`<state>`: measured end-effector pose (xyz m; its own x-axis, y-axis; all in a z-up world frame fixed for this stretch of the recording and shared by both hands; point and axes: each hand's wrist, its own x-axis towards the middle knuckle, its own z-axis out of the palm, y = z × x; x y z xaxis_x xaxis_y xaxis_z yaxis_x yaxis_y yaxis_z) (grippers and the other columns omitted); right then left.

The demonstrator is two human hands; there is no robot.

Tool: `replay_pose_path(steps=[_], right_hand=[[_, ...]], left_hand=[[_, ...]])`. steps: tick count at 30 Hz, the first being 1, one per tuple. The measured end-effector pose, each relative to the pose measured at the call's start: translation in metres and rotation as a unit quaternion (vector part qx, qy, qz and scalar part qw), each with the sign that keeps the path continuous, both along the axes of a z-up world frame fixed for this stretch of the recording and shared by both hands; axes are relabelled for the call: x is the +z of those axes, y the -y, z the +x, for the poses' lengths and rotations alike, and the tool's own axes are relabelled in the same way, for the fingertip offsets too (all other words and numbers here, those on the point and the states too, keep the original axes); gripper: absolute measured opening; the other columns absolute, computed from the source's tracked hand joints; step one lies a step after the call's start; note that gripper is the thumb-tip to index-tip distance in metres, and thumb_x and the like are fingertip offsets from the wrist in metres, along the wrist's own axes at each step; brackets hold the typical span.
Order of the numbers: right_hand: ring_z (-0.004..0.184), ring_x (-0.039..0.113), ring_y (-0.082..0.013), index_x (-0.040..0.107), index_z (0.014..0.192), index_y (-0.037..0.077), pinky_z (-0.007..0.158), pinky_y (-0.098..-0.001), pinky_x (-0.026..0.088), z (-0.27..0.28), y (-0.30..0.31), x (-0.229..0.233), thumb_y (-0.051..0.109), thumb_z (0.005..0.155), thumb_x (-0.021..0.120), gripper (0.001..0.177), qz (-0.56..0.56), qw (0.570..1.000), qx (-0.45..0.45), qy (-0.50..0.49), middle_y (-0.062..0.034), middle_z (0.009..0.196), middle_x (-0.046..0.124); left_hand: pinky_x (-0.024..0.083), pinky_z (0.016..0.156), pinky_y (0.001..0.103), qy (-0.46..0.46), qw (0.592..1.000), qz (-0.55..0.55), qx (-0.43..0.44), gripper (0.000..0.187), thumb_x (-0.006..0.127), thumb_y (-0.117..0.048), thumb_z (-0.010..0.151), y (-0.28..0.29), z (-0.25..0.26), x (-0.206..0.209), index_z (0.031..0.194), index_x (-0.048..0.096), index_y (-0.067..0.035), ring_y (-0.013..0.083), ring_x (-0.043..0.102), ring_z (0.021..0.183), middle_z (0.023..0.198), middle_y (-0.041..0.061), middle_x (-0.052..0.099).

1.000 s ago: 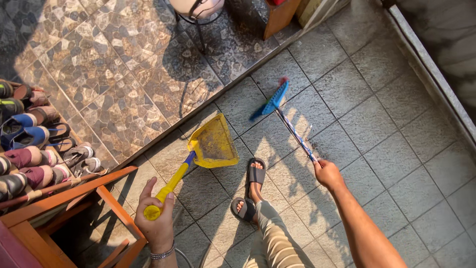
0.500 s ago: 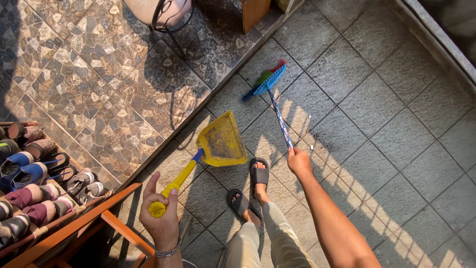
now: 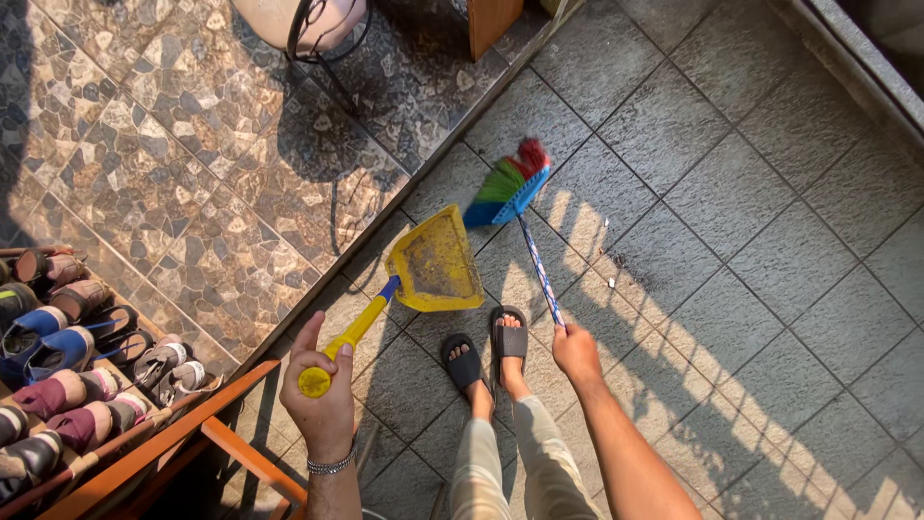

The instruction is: The person sweeps debris from a tiled balcony and a concrete driveway into a dustpan using a small broom, including sweeping under and around a parked motorcycle and moving through an open gate.

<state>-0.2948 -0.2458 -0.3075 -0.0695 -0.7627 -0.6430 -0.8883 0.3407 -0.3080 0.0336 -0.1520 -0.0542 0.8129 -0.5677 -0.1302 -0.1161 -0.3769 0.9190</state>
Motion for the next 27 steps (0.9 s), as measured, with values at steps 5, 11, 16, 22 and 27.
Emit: replay_pose_path(steps=[5,11,16,22,27], right_hand=[[0.08,0.069,-0.0382,0.068,0.102,0.004,0.074,-0.0448,0.052,-0.017,0.009,0.015,0.034,0.09,0.054,0.034,-0.024,0.995,-0.06,0.078,-0.0242,0.085,0.068],[0.094,0.064,-0.0428,0.07,0.097,0.002,0.083,-0.0469,0.05,0.056,0.115,-0.063,0.035,0.092,0.052,0.038,-0.058,0.994,0.015,0.095,-0.0257,0.096,0.067],[0.1,0.064,-0.0417,0.07,0.102,0.003,0.09,-0.0465,0.049,-0.013,0.068,-0.047,0.037,0.092,0.051,0.04,0.039,0.998,-0.041,-0.003,-0.025,0.102,0.067],[0.091,0.068,-0.0402,0.07,0.105,0.005,0.083,-0.0447,0.052,-0.122,-0.04,0.027,0.038,0.093,0.053,0.038,0.025,0.996,-0.083,-0.032,-0.0247,0.093,0.07],[0.088,0.068,-0.0377,0.068,0.105,0.007,0.079,-0.0444,0.052,-0.077,-0.016,0.046,0.036,0.089,0.054,0.035,-0.027,0.995,-0.072,0.066,-0.0217,0.093,0.069]], left_hand=[[0.052,0.099,0.039,-0.009,1.0,0.006,-0.002,0.023,0.064,0.003,0.081,0.013,0.002,-0.002,0.073,0.047,-0.009,0.0308,0.048,0.133,0.135,0.019,0.054],[0.047,0.106,0.042,0.002,0.999,-0.007,-0.044,0.023,0.064,0.004,0.085,0.026,-0.003,-0.016,0.075,0.047,-0.008,0.0334,0.047,0.135,0.138,0.021,0.052],[0.041,0.107,0.042,-0.006,0.998,-0.019,-0.053,0.021,0.064,0.004,0.087,0.02,0.002,-0.022,0.079,0.048,-0.008,0.035,0.046,0.137,0.14,0.022,0.051],[0.043,0.103,0.044,-0.045,0.998,-0.016,-0.034,0.021,0.063,0.005,0.085,0.015,0.032,-0.018,0.078,0.047,-0.007,0.036,0.046,0.135,0.14,0.022,0.05],[0.049,0.094,0.043,-0.087,0.995,-0.038,-0.017,0.02,0.062,0.006,0.082,0.015,0.047,-0.008,0.078,0.048,-0.008,0.0341,0.047,0.135,0.141,0.02,0.049]])
